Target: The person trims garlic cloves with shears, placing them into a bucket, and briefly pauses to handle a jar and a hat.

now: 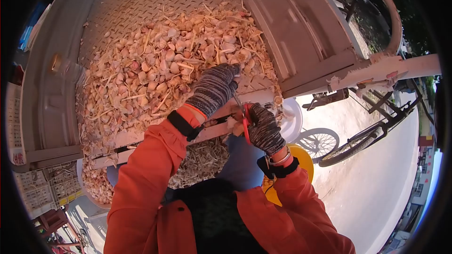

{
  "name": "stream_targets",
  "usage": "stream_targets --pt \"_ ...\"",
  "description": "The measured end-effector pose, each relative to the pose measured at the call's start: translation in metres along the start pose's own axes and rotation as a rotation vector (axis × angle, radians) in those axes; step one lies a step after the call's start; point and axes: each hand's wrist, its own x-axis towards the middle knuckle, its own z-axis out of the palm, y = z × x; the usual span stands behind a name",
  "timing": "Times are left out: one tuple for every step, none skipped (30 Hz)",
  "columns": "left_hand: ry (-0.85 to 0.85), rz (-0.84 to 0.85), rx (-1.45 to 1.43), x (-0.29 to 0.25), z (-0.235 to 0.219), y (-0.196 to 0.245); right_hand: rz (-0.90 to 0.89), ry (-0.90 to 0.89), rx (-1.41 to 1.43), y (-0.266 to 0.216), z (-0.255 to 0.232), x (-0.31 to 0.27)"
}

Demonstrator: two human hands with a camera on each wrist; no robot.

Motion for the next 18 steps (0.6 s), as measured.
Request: stream_targets --pt "-0.002 0.004 -0.003 0.011 0.006 0.003 0.059 -0.059 0.241 0.006 -0.006 -0.003" --pt "-0.192 -0.042 0.121 0.021 0.011 0.005 0.100 0.038 0.182 0.011 -0.018 0.002" --pt "-0.381 -0.089 0.248 0.027 0.014 0.007 0.140 0.132 0.124 0.014 -0.030 0.013" --pt "-0.318 -0.032 0.280 0.025 0.020 0.003 0.037 0.265 -0.021 0.019 -0.038 0.025" --pt "-0.318 -0.028 0.282 0.025 0.025 -0.002 0.084 0.322 -0.191 0.030 -0.050 0.040" --pt "-0.324 -0.040 0.267 0.025 0.026 -0.004 0.036 0.401 -0.166 0.030 -0.051 0.056" --pt "-0.328 -0.055 0.251 0.025 0.027 -0.007 -0.013 0.477 -0.142 0.026 -0.047 0.068" --pt "-0.302 0.006 0.316 0.021 0.032 -0.014 -0.018 0.474 -0.140 0.019 -0.044 0.071" --pt "-0.301 0.002 0.322 0.024 0.025 -0.008 -0.068 0.446 -0.333 0.003 -0.040 0.073" --pt "-0.352 -0.029 0.285 0.025 0.017 -0.003 -0.114 0.415 -0.522 -0.007 -0.033 0.074" --pt "-0.404 -0.060 0.246 0.025 0.012 0.001 -0.114 0.413 -0.513 -0.010 -0.025 0.077" --pt "-0.406 -0.059 0.253 0.023 0.013 0.001 -0.032 0.371 -0.471 -0.013 -0.017 0.081" --pt "-0.331 -0.016 0.250 0.020 0.017 -0.001 0.046 0.330 -0.432 -0.015 -0.015 0.084" --pt "-0.252 0.027 0.247 0.019 0.019 -0.002 0.015 0.353 -0.484 -0.001 -0.012 0.084" --pt "-0.246 0.031 0.250 0.022 0.011 0.007 0.007 0.357 -0.485 0.000 -0.011 0.082" --pt "-0.356 -0.120 0.198 0.025 -0.003 0.022 0.025 0.370 -0.553 0.000 -0.009 0.075" --pt "-0.465 -0.273 0.144 0.022 -0.012 0.033 0.045 0.381 -0.621 0.001 -0.006 0.069" --pt "-0.321 -0.204 0.065 0.005 -0.006 0.025 -0.019 0.367 -0.505 0.009 -0.004 0.064"
